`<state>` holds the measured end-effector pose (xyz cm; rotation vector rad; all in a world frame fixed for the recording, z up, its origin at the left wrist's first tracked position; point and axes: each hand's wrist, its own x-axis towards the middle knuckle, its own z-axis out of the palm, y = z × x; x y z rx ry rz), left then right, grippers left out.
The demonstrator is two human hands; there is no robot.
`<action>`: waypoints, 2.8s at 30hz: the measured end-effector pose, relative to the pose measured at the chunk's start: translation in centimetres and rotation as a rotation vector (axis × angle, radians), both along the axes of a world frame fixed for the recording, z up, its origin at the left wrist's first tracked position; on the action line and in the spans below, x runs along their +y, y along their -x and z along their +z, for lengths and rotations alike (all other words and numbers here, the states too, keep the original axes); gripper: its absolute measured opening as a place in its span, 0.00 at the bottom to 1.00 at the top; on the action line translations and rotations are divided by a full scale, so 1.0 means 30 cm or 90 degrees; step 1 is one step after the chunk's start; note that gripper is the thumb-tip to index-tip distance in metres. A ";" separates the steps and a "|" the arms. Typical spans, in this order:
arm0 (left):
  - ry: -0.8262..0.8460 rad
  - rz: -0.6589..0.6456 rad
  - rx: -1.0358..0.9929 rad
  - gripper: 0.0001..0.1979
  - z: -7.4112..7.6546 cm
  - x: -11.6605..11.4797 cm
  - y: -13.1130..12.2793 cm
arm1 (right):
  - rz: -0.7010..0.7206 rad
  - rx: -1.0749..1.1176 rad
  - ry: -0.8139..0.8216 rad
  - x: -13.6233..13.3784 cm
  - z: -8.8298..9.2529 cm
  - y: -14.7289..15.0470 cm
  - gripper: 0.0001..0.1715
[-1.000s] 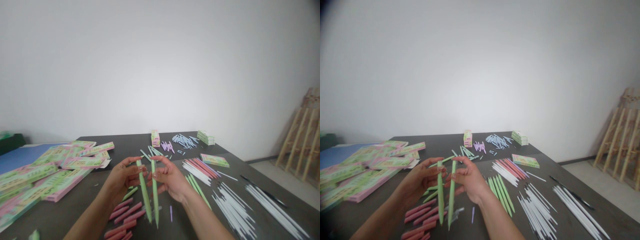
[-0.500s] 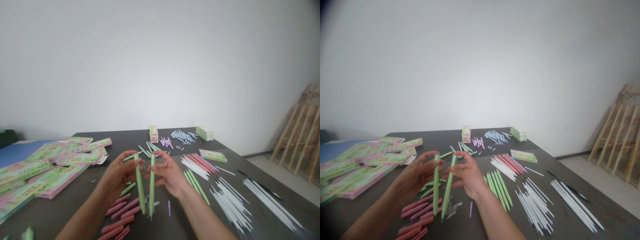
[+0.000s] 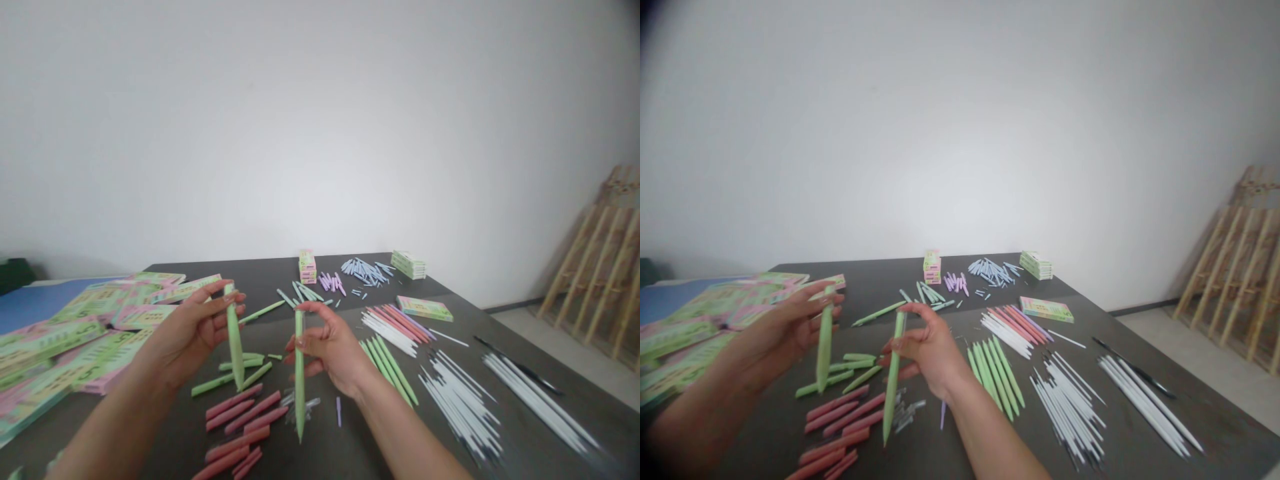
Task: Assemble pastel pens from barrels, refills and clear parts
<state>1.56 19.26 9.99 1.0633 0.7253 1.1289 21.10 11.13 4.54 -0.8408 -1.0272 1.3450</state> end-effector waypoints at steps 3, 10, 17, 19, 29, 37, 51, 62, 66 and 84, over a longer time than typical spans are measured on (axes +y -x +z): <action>-0.022 0.038 -0.024 0.14 0.029 0.012 0.045 | -0.056 -0.147 -0.007 -0.020 0.036 -0.047 0.30; -0.010 0.031 0.051 0.14 0.030 -0.011 0.008 | -0.186 -0.598 0.080 -0.144 0.077 -0.317 0.28; 0.036 -0.071 0.088 0.16 -0.029 -0.059 -0.097 | -0.238 -0.822 0.220 -0.130 -0.056 -0.464 0.28; 0.038 -0.075 0.101 0.17 -0.030 -0.058 -0.097 | -0.255 -0.870 0.235 -0.109 -0.085 -0.470 0.29; 0.034 -0.082 0.092 0.16 -0.071 -0.036 -0.099 | -0.326 -0.986 0.251 -0.084 -0.167 -0.403 0.27; 0.078 -0.085 0.060 0.15 -0.098 -0.070 -0.151 | -0.357 -0.823 0.132 -0.090 -0.058 -0.311 0.18; 0.068 0.029 -0.017 0.15 -0.153 -0.068 -0.179 | 0.292 0.117 0.249 -0.053 -0.083 -0.018 0.20; 0.088 0.124 -0.026 0.09 -0.196 -0.040 -0.175 | -0.093 -0.512 0.145 -0.041 -0.147 0.005 0.20; 0.110 0.148 -0.019 0.06 -0.225 -0.033 -0.182 | -0.213 -0.597 0.069 -0.049 -0.153 0.010 0.10; 0.136 0.066 0.004 0.08 -0.215 -0.028 -0.184 | -0.156 -0.112 0.157 0.007 -0.193 -0.022 0.27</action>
